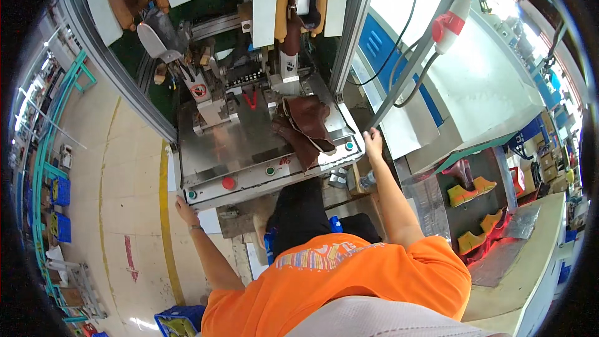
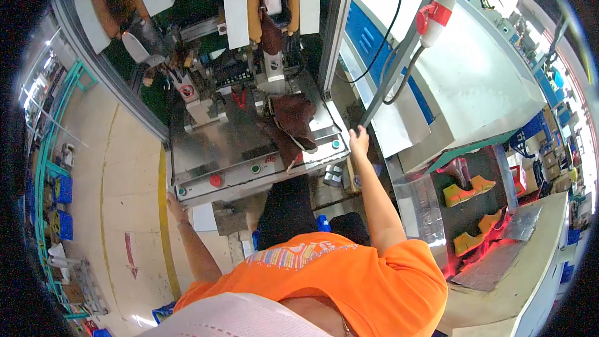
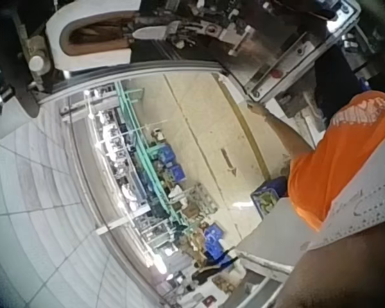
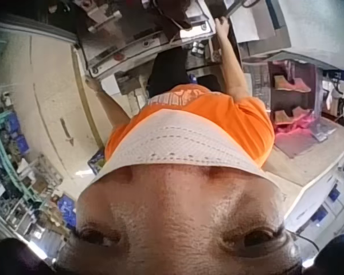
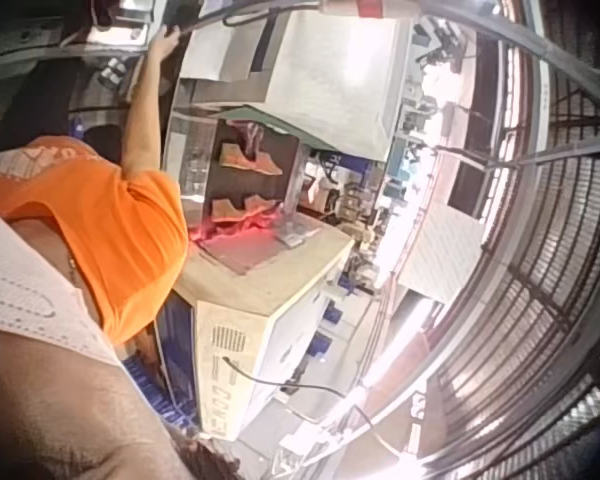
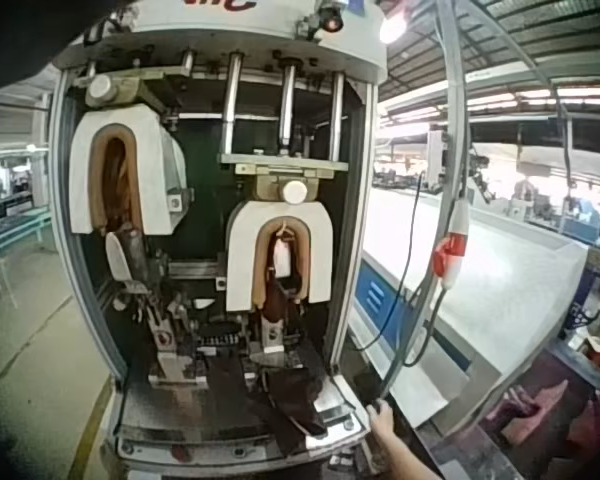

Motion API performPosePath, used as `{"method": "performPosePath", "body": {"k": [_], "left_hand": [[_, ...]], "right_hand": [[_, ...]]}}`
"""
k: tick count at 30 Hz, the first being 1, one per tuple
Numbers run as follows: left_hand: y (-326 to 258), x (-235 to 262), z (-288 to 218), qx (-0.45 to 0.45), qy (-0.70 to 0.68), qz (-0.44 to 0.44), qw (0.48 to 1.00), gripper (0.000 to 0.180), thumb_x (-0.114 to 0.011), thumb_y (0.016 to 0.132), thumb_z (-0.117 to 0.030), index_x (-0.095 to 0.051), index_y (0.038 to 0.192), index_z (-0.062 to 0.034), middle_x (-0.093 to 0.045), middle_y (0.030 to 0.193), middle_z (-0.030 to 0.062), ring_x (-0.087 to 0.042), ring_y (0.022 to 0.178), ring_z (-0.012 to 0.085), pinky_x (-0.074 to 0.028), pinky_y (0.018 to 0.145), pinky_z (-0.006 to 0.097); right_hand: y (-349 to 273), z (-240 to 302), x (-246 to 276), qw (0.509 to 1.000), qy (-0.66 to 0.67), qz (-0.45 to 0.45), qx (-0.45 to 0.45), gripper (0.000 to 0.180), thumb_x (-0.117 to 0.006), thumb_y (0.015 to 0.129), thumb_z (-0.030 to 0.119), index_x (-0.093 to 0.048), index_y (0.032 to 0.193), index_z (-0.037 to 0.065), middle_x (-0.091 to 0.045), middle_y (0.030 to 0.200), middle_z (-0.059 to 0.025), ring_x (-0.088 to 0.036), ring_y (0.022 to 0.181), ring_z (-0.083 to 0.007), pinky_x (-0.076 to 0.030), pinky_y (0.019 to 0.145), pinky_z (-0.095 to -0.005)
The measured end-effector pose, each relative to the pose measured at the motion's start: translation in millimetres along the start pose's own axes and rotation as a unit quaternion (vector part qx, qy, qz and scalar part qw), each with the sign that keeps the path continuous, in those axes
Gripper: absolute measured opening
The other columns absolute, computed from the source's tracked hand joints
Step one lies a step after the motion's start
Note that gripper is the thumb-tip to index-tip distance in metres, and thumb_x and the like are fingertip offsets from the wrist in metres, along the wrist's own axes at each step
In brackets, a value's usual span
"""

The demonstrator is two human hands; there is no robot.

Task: The person repeatedly picks up brown shoes from a nearby table and places them into a machine. They adjust the shoes within the machine's clamps and press a button to operate it. After the cycle, they remove the shoes and place them back on the table, repeating this sequence for multiple pairs.

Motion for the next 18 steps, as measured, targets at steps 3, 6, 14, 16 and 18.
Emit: {"method": "performPosePath", "body": {"k": [3,6,14,16,18], "left_hand": [[-29,-44,-38,-0.004,-0.055,0.036,0.998,0.046,-0.047,0.087,-0.039,-0.058,0.1,0.0047,-0.062,0.093,0.0165,-0.057,0.08,0.024,-0.043,0.071,0.036],[2,-5,-6,-0.005,0.05,-0.027,0.998,0.05,-0.048,0.087,-0.041,-0.058,0.103,0.0047,-0.062,0.096,0.0171,-0.058,0.084,0.0246,-0.043,0.073,0.035],[-15,-22,-16,0.013,-0.001,-0.032,0.999,0.049,-0.049,0.088,-0.036,-0.055,0.105,0.0096,-0.06,0.099,0.0211,-0.056,0.087,0.0271,-0.042,0.078,0.035],[-17,-19,-21,0.01,0.014,-0.042,0.999,0.048,-0.049,0.088,-0.034,-0.054,0.106,0.0105,-0.06,0.1,0.0212,-0.056,0.088,0.0273,-0.042,0.079,0.035],[-24,-22,-25,0.014,0.016,-0.057,0.998,0.048,-0.048,0.089,-0.033,-0.053,0.106,0.0111,-0.059,0.101,0.0214,-0.055,0.088,0.0273,-0.042,0.079,0.034]], "right_hand": [[7,-61,-27,0.987,0.0,0.135,-0.091,0.054,-0.042,0.085,0.043,-0.041,0.126,0.008,-0.045,0.124,-0.0186,-0.041,0.116,-0.0329,-0.032,0.094,-0.0469],[-22,18,-41,0.978,-0.066,0.094,-0.176,0.05,-0.036,0.087,0.044,-0.04,0.126,0.013,-0.042,0.128,-0.0125,-0.035,0.121,-0.0283,-0.029,0.092,-0.0556],[-33,19,-25,0.985,-0.156,-0.065,-0.031,0.032,-0.035,0.089,0.025,-0.057,0.105,0.008,-0.059,0.102,-0.0139,-0.054,0.091,-0.0342,-0.042,0.079,-0.0414],[-34,19,-25,0.983,-0.14,-0.109,-0.045,0.03,-0.036,0.088,0.024,-0.059,0.096,0.008,-0.061,0.089,-0.017,-0.056,0.083,-0.0362,-0.042,0.072,-0.0455],[-35,20,-24,0.982,-0.116,-0.115,-0.096,0.029,-0.037,0.088,0.025,-0.06,0.094,0.008,-0.061,0.083,-0.019,-0.056,0.078,-0.038,-0.042,0.07,-0.0468]]}}
Point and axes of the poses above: each hand's wrist, its own y-axis towards the middle knuckle, its own x-axis out of the back of the hand, z = x × y, the point moved 3 cm from there along y, towards the middle knuckle
